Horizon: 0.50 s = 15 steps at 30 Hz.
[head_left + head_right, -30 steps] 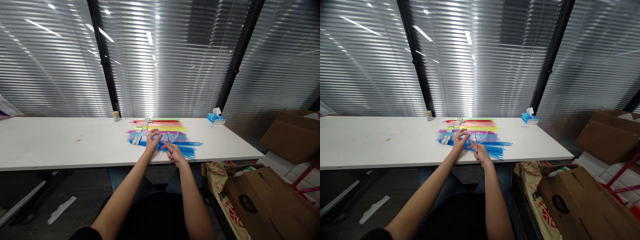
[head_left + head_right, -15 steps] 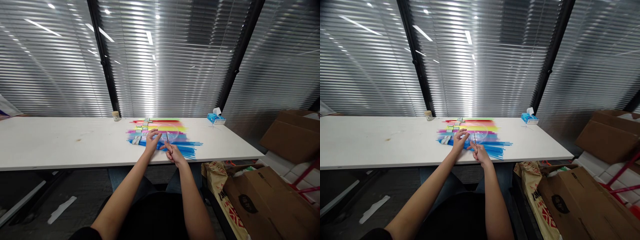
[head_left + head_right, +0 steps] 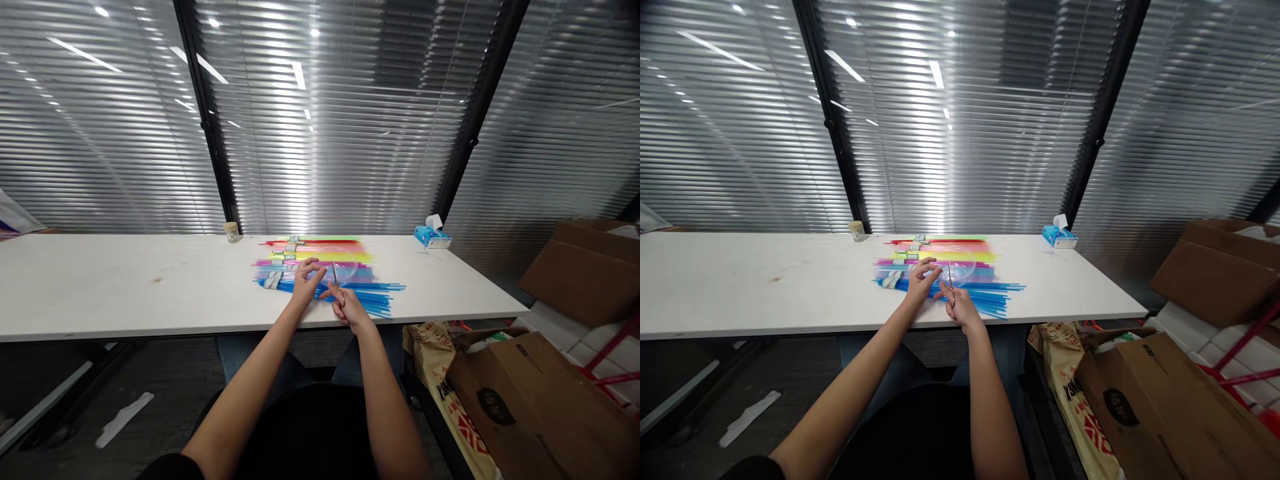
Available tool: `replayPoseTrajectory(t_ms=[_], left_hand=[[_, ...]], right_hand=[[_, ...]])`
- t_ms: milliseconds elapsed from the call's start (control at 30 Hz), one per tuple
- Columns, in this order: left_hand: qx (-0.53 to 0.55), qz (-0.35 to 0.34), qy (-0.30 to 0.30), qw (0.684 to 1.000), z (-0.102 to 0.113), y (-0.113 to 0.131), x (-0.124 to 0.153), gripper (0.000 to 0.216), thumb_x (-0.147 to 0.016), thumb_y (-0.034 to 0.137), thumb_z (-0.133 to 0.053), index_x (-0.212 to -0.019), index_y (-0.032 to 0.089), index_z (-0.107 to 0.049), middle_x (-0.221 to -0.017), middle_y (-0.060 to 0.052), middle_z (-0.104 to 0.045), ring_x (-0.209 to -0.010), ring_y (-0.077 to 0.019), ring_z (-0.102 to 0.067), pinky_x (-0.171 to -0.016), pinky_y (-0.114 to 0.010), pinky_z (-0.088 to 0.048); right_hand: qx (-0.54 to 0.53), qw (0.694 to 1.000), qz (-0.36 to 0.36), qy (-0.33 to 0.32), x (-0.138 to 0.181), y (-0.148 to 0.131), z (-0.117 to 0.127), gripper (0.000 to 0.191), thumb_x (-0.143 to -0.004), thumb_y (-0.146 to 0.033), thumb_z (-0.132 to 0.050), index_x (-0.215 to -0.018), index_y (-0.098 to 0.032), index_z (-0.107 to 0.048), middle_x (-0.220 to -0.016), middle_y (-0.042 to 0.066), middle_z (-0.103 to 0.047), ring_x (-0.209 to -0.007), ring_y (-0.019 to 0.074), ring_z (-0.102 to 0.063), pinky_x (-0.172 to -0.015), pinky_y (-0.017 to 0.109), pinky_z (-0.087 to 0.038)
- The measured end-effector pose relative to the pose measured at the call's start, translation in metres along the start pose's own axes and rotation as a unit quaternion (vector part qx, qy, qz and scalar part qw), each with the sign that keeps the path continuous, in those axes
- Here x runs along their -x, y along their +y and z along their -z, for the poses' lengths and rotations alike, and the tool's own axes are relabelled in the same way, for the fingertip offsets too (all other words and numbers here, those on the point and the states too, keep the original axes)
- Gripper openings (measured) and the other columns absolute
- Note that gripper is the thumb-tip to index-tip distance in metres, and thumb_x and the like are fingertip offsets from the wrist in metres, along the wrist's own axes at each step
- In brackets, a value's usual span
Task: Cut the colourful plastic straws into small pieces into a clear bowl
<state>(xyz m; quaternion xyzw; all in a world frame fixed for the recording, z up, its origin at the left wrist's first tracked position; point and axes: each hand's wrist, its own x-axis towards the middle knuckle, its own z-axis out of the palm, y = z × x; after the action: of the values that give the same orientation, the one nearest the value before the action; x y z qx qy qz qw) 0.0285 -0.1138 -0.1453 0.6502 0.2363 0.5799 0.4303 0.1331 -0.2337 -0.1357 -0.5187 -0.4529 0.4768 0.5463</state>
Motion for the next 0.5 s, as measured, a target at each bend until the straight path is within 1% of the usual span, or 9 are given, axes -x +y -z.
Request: replayPoseTrajectory(t_ms=[167,333,500], left_hand=[[0.002,0.004,0.002,1.000,0.0009,0.0009,0.0002,0.032,-0.073,0.053,-0.081,-0.072,0.022,-0.075,-0.119,-0.012,-0.063,-0.123,-0.0321,-0.058,-0.108,-0.046,-0.045],[0.010,0.005,0.028,1.000,0.0024,-0.0001,-0.0014,0.039,-0.083,0.057,-0.069,-0.068,0.022,-0.072,-0.112,-0.011,-0.067,-0.119,-0.0313,-0.060,-0.105,-0.045,-0.047],[0.010,0.000,0.038,0.999,0.0022,-0.0003,-0.0031,0.038,-0.081,0.055,-0.069,-0.064,0.022,-0.069,-0.106,-0.011,-0.067,-0.117,-0.0316,-0.061,-0.105,-0.045,-0.047]], right_hand=[[0.000,1.000,0.000,0.012,-0.0019,0.0035,0.0005,0.056,-0.087,-0.070,-0.060,-0.089,-0.015,-0.071,-0.034,-0.013,-0.031,-0.032,0.0070,-0.016,-0.034,0.023,-0.013],[-0.004,1.000,-0.003,0.024,-0.0035,0.0053,0.0014,0.052,-0.090,-0.067,-0.060,-0.092,-0.016,-0.072,-0.036,-0.012,-0.031,-0.032,0.0078,-0.017,-0.035,0.023,-0.013],[-0.006,0.999,-0.003,0.032,-0.0034,0.0048,0.0013,0.053,-0.090,-0.067,-0.062,-0.093,-0.016,-0.072,-0.037,-0.012,-0.031,-0.032,0.0080,-0.016,-0.034,0.024,-0.012]])
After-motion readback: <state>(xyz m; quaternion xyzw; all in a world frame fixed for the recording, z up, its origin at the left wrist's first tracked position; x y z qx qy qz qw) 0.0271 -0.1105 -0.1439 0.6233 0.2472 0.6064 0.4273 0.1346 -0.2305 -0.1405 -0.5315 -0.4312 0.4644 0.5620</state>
